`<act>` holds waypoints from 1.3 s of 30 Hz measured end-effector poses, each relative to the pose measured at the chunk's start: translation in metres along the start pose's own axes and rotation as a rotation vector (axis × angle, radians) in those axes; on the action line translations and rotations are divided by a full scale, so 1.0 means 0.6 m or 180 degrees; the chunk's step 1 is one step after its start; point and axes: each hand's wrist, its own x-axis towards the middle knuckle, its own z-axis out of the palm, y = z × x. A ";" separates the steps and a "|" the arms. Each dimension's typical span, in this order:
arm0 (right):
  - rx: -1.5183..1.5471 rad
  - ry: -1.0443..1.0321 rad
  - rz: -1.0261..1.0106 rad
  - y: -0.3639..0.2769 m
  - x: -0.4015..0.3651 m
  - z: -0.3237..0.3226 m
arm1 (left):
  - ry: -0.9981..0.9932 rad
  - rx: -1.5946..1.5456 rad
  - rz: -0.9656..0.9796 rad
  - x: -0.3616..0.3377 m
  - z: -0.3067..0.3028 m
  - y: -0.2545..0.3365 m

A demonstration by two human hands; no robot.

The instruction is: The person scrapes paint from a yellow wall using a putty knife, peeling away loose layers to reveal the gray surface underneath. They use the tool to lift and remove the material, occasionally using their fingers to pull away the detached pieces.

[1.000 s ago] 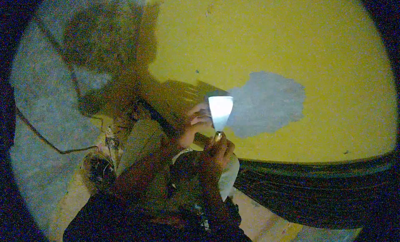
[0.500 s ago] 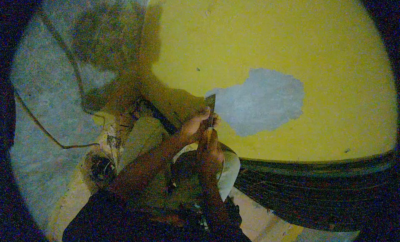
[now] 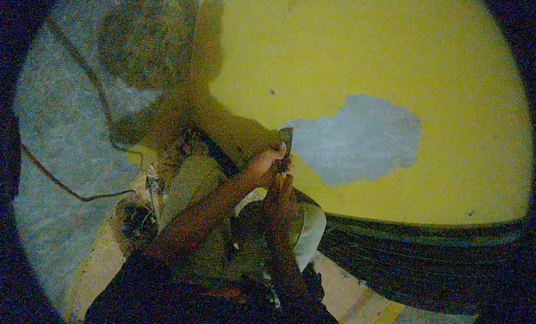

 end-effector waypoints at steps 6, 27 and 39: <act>0.0280 0.0375 0.0554 -0.032 0.015 0.015 | -0.0025 0.0177 -0.0047 0.023 -0.021 -0.004; 0.0772 -0.0093 0.0607 -0.031 0.019 -0.050 | 0.0519 0.0561 0.0409 -0.038 0.039 0.021; 0.0335 -0.0031 0.0900 -0.007 -0.001 -0.015 | -0.0010 0.0563 0.0135 -0.022 0.025 0.012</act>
